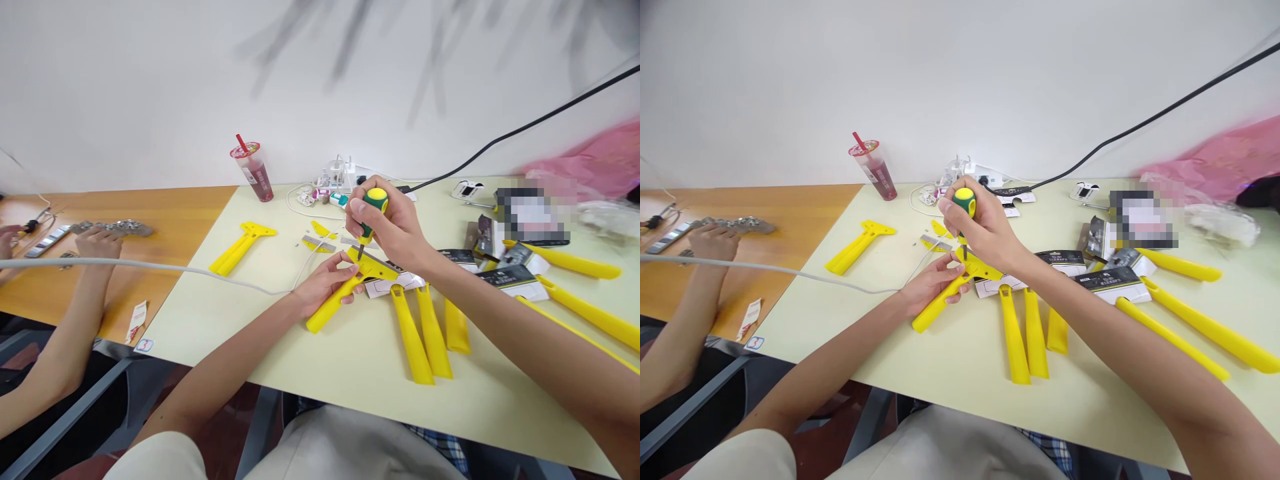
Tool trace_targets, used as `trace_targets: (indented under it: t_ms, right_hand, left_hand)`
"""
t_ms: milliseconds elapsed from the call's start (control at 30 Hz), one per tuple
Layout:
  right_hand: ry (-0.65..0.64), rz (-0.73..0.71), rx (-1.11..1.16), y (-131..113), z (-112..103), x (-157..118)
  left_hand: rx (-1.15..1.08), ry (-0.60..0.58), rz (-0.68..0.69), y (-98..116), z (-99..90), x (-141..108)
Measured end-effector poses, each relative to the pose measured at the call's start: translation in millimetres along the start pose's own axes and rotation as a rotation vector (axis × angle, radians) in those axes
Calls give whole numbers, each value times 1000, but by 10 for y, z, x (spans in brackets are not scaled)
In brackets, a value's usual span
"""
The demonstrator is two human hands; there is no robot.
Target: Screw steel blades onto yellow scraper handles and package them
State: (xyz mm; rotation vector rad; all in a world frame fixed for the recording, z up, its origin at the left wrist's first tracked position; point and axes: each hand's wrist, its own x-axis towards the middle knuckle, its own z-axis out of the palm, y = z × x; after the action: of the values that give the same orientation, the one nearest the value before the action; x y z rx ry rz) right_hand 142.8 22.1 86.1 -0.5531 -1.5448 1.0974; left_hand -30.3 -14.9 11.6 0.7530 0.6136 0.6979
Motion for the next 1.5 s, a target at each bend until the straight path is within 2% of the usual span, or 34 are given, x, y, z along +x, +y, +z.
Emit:
trace_targets:
  t_ms: [467, 600, 667, 800, 900, 1033, 1133, 1267, 1333, 1500]
  right_hand:
    - [71, -1, 60, 105, -45, 93]
    - [9, 20, -3, 62, -55, 54]
    - [-76, 13, -119, 19, -71, 23]
    - [-267, -92, -396, -37, -112, -1]
    - [-363, -129, -431, -19, -142, 22]
    - [-350, -181, -560, -8, -199, 53]
    - [-405, -192, -693, -74, -258, 65]
    - [-480, -133, -644, -134, -352, 88]
    - [-474, -126, -650, -105, -388, 105]
    - [-420, -214, -812, -2, -384, 123]
  left_hand:
    - [30, -18, -14, 1, 14, -8]
    - [17, -13, -17, -6, 11, 0]
    - [5, 3, -24, -12, 4, 10]
    - [-47, 45, -21, -30, -33, 40]
    - [-76, 82, 7, -38, -64, 60]
    - [-91, 110, 31, -45, -74, 72]
    - [-97, 121, 29, -50, -67, 80]
    - [-125, 157, 42, -58, -73, 99]
    - [-134, 171, 60, -62, -83, 109]
    - [-98, 174, 67, -67, -81, 111]
